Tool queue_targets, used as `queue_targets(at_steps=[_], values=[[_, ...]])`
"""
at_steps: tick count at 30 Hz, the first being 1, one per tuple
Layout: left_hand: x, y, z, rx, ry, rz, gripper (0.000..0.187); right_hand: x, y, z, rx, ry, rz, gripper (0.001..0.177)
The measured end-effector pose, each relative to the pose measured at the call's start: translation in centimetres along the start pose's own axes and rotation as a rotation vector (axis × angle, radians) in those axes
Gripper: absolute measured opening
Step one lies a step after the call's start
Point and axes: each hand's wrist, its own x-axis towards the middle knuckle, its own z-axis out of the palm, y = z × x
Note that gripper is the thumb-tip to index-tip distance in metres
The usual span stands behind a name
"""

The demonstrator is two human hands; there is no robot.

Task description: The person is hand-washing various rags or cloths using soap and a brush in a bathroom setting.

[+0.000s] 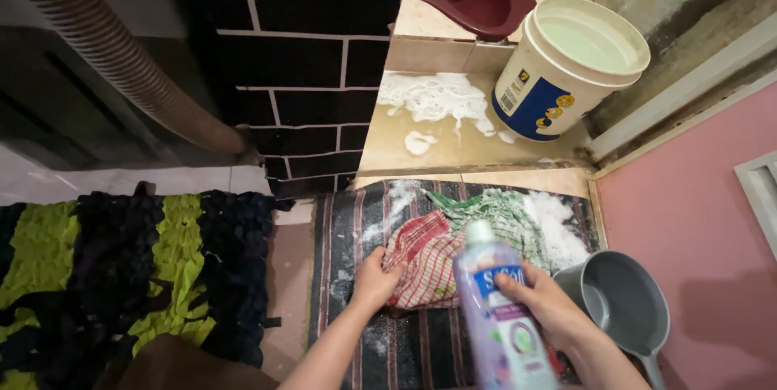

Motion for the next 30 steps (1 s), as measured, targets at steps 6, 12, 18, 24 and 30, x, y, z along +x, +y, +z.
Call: queue_targets(at_steps=[6,12,18,24,30], values=[[1.7,-3.7,1.7,0.127,0.006,0.194,0.028,-1.1,-9.0,10.3,-0.076,0.196,-0.666,0.074],[0.2,-0.9,0.4,-0.081,0.019,0.111,0.035,3.3,-12.1,22.8,-0.241,0.262,-0.856,0.089],[2.2,-6.7,2.0,-0.153,-0.100,0.438,0.045,8.9,-8.9,26.7,-0.382,0.300,-0.952,0.094],[-2.0,9.7,-0.8,0.129,-0.175,-0.047,0.060,4.0,-9.8,20.9,-0.496,0.295,-0.879,0.100],[-4.9,8.7,2.6,0.743,0.112,0.483,0.068,-3.4,-2.2,-1.4,-0.673,0.812,-0.614,0.066]])
